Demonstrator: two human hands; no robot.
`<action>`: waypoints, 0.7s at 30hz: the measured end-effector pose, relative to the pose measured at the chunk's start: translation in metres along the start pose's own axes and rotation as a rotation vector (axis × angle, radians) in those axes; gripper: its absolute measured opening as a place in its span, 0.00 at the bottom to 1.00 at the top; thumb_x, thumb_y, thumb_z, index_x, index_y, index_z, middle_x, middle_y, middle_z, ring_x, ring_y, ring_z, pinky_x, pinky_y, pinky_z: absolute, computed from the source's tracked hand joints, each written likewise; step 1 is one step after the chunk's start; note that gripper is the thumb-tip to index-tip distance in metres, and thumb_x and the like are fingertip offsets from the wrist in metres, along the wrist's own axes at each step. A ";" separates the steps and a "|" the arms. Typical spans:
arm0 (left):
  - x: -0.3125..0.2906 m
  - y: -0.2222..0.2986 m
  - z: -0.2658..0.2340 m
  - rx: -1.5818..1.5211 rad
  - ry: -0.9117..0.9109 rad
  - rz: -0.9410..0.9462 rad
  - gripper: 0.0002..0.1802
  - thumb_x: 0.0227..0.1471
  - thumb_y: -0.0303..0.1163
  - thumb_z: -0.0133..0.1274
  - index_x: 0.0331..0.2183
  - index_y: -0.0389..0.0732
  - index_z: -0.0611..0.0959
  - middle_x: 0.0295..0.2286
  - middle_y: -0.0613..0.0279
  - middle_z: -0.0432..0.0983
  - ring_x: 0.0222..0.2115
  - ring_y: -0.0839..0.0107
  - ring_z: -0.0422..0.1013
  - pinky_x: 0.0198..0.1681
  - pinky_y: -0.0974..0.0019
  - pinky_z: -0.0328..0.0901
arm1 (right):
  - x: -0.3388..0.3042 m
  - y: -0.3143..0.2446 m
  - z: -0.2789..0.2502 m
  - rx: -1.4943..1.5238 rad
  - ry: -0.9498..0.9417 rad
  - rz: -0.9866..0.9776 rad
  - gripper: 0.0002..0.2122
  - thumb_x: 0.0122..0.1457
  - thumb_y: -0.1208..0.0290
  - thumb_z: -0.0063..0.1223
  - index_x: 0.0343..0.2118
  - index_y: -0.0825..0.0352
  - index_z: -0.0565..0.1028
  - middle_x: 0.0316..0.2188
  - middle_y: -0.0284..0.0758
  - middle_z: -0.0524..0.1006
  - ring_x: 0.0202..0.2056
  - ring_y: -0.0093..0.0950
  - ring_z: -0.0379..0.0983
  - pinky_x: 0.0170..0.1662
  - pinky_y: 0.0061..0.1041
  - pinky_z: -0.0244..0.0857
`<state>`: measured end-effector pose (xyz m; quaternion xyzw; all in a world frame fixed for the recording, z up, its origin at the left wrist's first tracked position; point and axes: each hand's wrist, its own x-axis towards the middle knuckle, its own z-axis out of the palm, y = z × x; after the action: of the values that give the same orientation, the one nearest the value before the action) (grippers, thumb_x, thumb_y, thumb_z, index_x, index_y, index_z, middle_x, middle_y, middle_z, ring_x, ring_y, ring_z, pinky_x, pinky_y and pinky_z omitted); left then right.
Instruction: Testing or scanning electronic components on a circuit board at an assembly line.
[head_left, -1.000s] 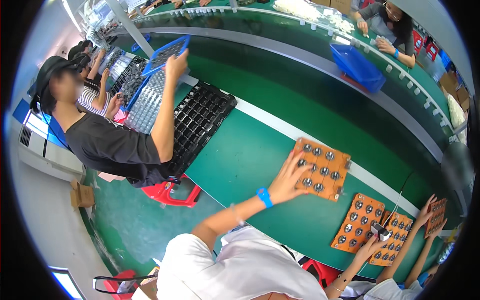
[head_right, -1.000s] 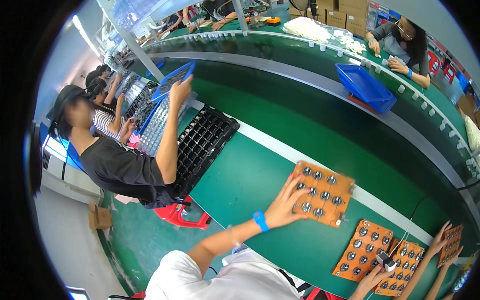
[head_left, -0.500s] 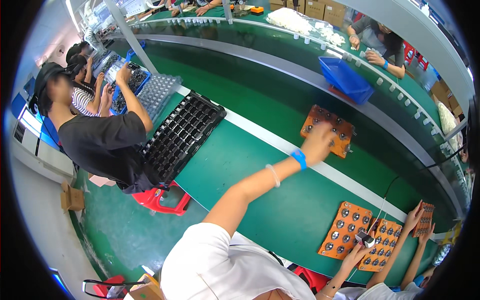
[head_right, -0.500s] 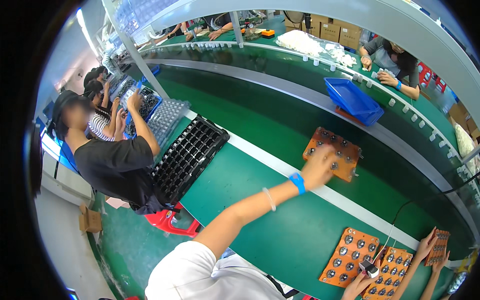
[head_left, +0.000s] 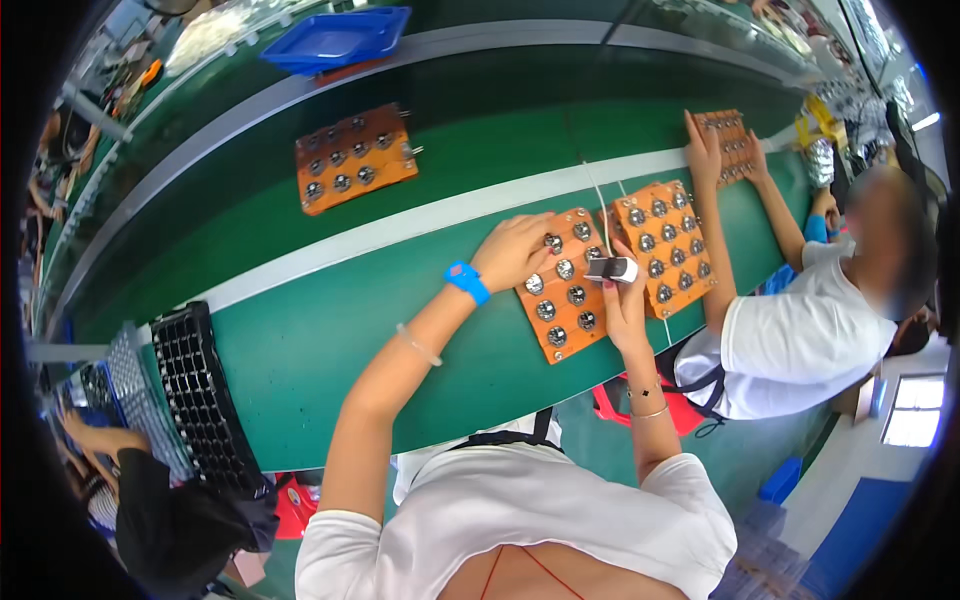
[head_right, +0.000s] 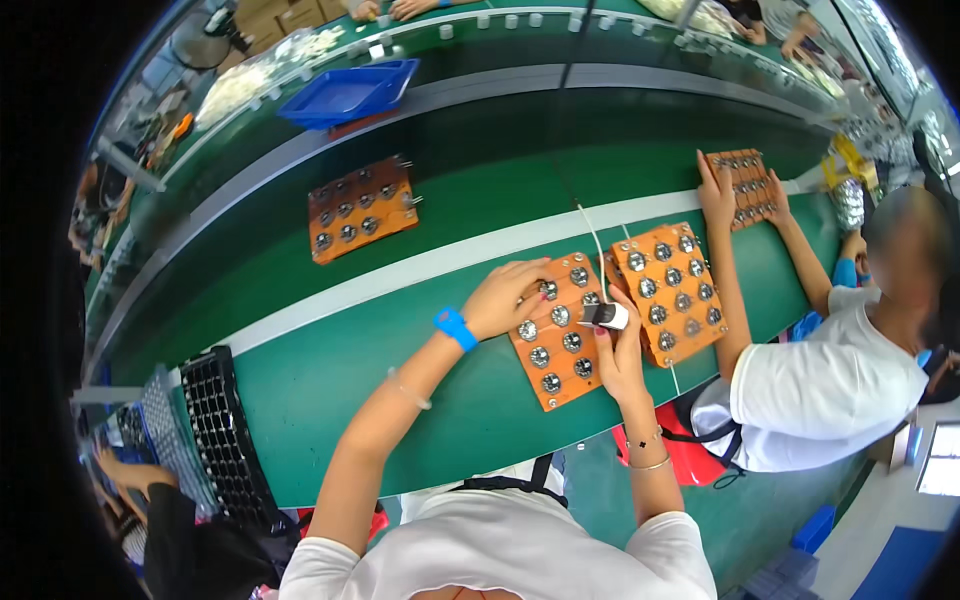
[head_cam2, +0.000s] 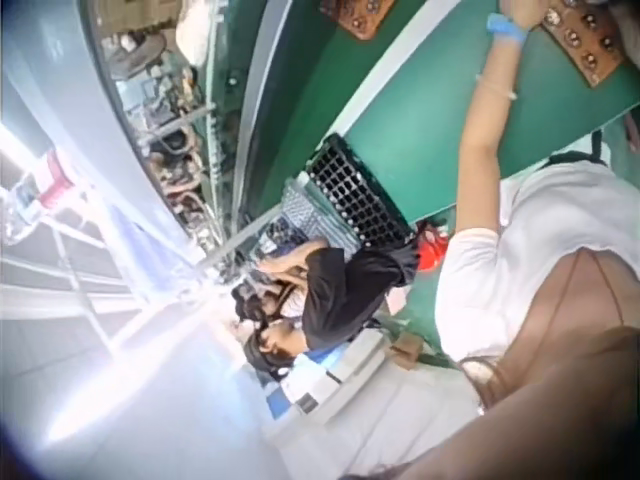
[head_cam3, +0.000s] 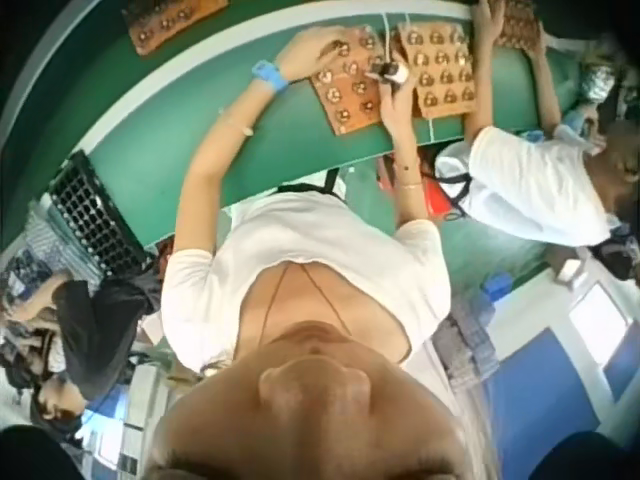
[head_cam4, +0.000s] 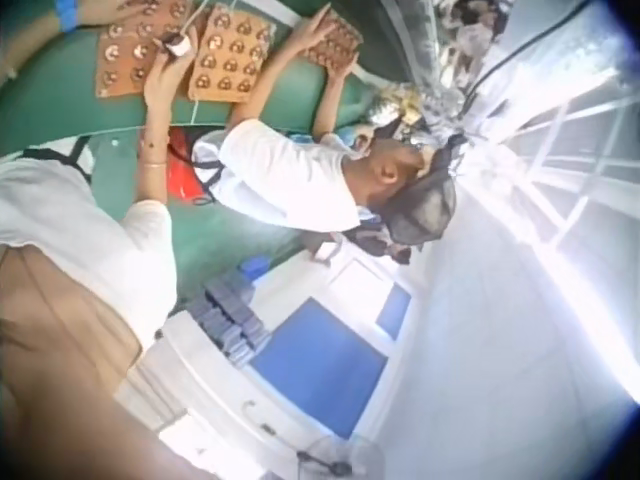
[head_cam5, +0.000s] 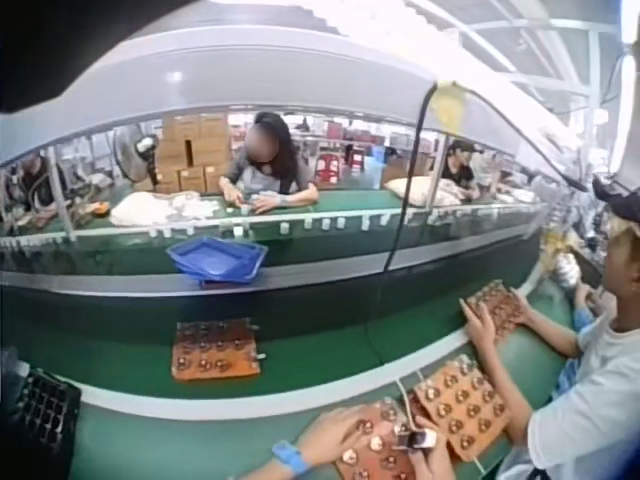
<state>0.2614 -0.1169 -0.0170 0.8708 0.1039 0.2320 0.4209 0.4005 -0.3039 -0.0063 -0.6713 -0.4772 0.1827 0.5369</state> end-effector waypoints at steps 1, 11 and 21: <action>-0.005 0.001 0.002 0.054 0.035 -0.032 0.13 0.49 0.29 0.52 0.39 0.40 0.76 0.50 0.51 0.66 0.49 0.50 0.64 0.52 0.56 0.61 | -0.002 -0.003 -0.001 0.025 0.001 0.017 0.23 0.62 0.72 0.43 0.58 0.70 0.52 0.56 0.42 0.59 0.51 0.30 0.63 0.55 0.27 0.57; -0.070 0.019 -0.052 -0.244 -0.095 -0.281 0.13 0.49 0.28 0.54 0.39 0.39 0.75 0.53 0.53 0.64 0.50 0.58 0.67 0.47 0.65 0.67 | -0.021 -0.022 0.029 0.125 -0.096 0.049 0.22 0.62 0.70 0.41 0.57 0.70 0.51 0.57 0.45 0.58 0.56 0.34 0.60 0.57 0.32 0.57; -0.232 0.075 -0.055 0.035 0.404 -0.388 0.12 0.45 0.19 0.55 0.35 0.38 0.78 0.42 0.54 0.70 0.50 0.53 0.65 0.51 0.58 0.63 | 0.010 -0.039 0.106 0.354 -0.571 -0.154 0.16 0.62 0.77 0.38 0.51 0.65 0.52 0.59 0.50 0.51 0.58 0.44 0.58 0.57 0.41 0.57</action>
<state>0.0311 -0.2136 -0.0025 0.7779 0.3544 0.3144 0.4129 0.3078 -0.2387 -0.0066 -0.4514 -0.6186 0.4020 0.5020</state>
